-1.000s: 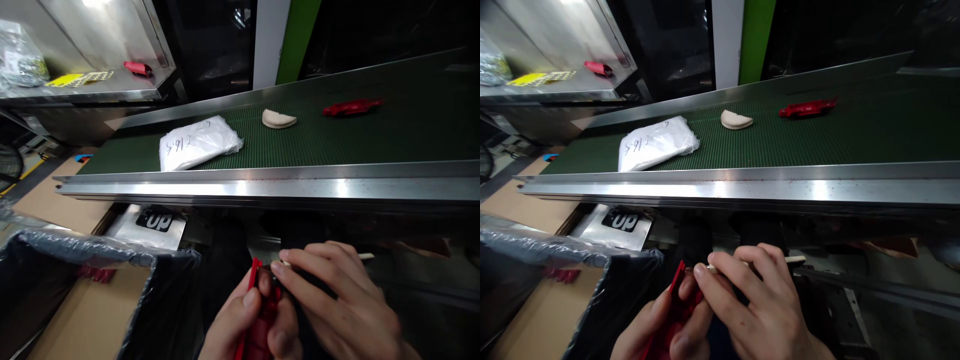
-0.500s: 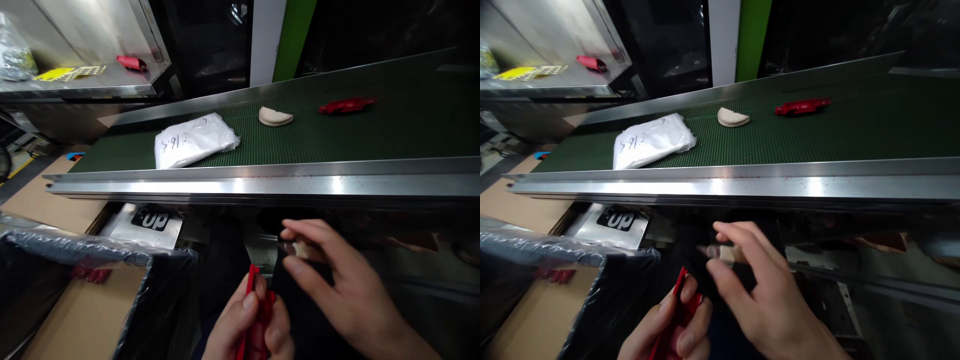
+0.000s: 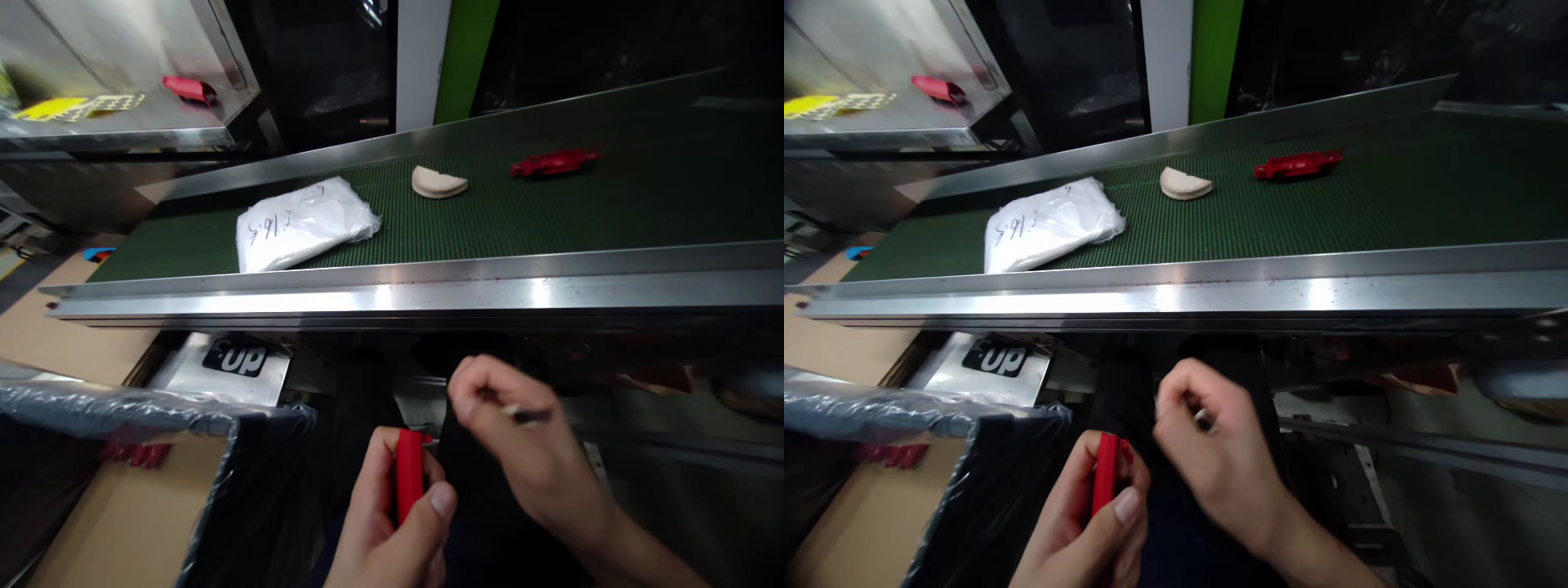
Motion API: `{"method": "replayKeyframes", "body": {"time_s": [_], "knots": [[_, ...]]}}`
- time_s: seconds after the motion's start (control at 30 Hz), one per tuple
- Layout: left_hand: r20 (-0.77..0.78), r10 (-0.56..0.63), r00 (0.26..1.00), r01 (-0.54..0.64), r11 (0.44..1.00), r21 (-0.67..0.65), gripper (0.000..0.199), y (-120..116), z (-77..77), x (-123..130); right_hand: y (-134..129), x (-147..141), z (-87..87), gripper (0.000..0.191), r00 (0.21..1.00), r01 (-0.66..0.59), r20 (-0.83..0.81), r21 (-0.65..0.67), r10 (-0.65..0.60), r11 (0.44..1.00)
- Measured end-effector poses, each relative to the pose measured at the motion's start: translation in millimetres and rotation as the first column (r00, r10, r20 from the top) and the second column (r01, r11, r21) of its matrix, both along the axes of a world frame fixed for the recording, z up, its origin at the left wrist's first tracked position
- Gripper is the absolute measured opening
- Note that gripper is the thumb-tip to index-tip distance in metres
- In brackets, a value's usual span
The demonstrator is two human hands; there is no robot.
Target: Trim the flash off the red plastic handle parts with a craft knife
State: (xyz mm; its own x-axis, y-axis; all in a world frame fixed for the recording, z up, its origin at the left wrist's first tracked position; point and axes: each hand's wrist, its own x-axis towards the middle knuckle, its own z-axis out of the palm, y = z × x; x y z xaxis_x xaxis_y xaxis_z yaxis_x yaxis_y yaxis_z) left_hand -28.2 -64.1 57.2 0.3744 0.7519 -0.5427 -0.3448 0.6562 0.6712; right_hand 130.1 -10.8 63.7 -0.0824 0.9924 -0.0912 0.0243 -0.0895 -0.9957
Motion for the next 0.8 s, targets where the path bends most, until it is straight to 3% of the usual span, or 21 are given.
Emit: {"method": "replayKeyframes", "body": {"time_s": [0.07,0.13,0.3,0.37,0.4,0.43,0.47,0.5,0.57,0.6,0.67,0.8], "knots": [[0.019,0.023,1.000,-0.024,1.000,0.007,0.034,3.2,2.6,0.0,3.5,8.6,-3.3,0.019,0.978,0.179,-0.115,0.019,-0.176,0.984],[0.042,0.023,0.999,-0.023,1.000,0.008,0.034,6.4,3.3,0.2,4.5,16.4,-6.6,0.019,0.969,0.231,-0.097,0.025,-0.228,0.973],[0.043,0.034,0.999,-0.034,0.999,0.014,0.034,19.3,6.3,-2.9,-4.4,21.5,-17.1,0.010,0.916,0.227,0.266,0.277,-0.301,0.934],[-0.114,0.040,0.993,-0.025,0.992,0.122,0.029,36.4,16.1,-8.2,-7.5,21.6,-27.0,0.016,0.879,0.137,0.390,0.344,-0.274,0.929],[-0.252,0.065,0.966,0.002,0.966,0.258,0.025,49.7,23.7,-11.4,-7.9,22.2,-34.7,0.017,0.859,0.067,0.455,0.355,-0.235,0.932],[-0.405,0.118,0.907,0.075,0.900,0.430,0.020,66.5,32.7,-14.3,-7.3,23.2,-44.3,0.018,0.824,0.000,0.525,0.376,-0.213,0.927],[-0.546,0.210,0.811,0.203,0.774,0.600,0.018,86.4,42.6,-16.3,-6.0,24.4,-55.5,0.018,0.778,-0.055,0.588,0.413,-0.220,0.909],[-0.623,0.342,0.703,0.355,0.591,0.725,0.018,109.0,52.7,-16.9,-4.1,25.6,-67.8,0.020,0.721,-0.092,0.641,0.464,-0.262,0.881],[-0.717,0.499,0.486,0.690,0.284,0.666,0.022,158.8,69.3,-12.6,0.0,26.9,-93.3,0.023,0.597,-0.129,0.698,0.571,-0.396,0.810],[-0.752,0.522,0.402,0.803,0.194,0.564,0.022,183.8,74.1,-7.6,1.6,26.4,-105.1,0.025,0.550,-0.136,0.700,0.612,-0.455,0.779],[-0.832,0.473,0.291,0.922,0.095,0.376,0.021,228.6,75.1,7.0,3.0,22.6,-124.4,0.029,0.506,-0.136,0.682,0.668,-0.528,0.732],[-0.884,0.383,0.268,0.963,-0.086,0.255,0.027,283.6,58.6,45.4,4.0,10.2,-142.3,0.035,0.454,-0.098,0.630,0.738,-0.629,0.668]]}}
